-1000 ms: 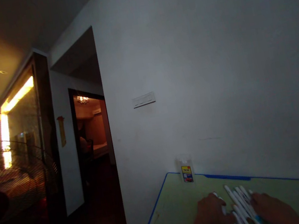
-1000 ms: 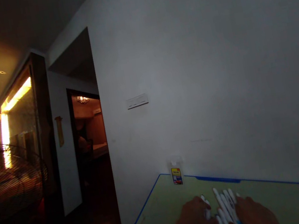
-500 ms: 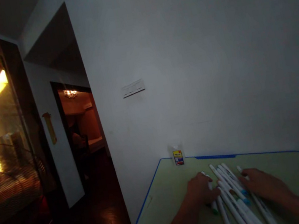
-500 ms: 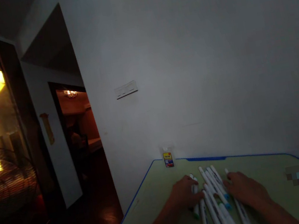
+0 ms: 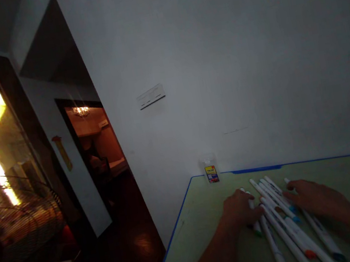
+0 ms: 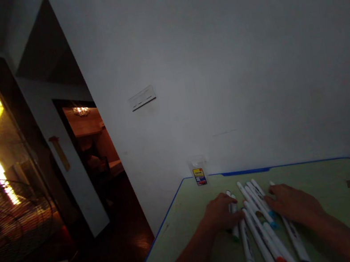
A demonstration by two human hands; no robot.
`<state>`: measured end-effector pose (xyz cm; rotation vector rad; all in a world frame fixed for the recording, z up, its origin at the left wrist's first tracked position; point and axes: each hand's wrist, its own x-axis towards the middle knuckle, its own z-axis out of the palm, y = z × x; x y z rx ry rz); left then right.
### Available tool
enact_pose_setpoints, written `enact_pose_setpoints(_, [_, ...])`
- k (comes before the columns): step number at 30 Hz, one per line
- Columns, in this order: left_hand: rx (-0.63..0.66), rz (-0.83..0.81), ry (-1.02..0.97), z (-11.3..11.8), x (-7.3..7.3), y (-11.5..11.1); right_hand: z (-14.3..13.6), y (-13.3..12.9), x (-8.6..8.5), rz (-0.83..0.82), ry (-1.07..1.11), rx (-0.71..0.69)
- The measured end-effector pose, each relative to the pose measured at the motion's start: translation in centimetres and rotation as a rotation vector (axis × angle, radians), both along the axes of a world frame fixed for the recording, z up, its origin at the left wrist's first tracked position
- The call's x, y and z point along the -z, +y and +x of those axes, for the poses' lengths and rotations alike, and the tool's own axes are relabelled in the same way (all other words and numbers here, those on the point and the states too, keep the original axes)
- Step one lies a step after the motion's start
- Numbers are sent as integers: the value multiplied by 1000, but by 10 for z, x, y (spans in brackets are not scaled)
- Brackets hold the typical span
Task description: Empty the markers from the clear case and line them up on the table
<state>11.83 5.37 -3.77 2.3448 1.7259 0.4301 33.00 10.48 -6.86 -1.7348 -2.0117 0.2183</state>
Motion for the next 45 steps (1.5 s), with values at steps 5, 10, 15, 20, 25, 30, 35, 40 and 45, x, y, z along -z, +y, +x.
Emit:
enact_pose_setpoints(5, [3,12,-1,0,2,1,-1,-3,-4,-71,-41,0])
enact_pose_setpoints(10, [-8,15,6,0,3,3,-2,-1,-4,-57,-45,-28])
enact_pose_setpoints(15, [-4,28,6,-1,3,4,-7,-11,-16,-81,-89,-17])
enact_pose_setpoints(20, [6,31,-2,-1,4,7,-13,-20,-26,-49,-126,35])
enact_pose_setpoints(25, [5,42,-7,-2,6,12,-14,-20,-28,-33,-144,66])
enact_pose_setpoints(30, [5,42,1,-2,4,13,-14,-21,-30,-29,-144,65])
enact_pose_setpoints(35, [3,38,4,-3,3,15,-15,-19,-30,-29,-149,80])
enact_pose_setpoints(40, [-2,73,-43,2,7,17,-15,-22,-32,-26,-159,95])
enact_pose_setpoints(45, [-75,362,-255,-5,-31,4,-15,-25,-37,-19,-159,81])
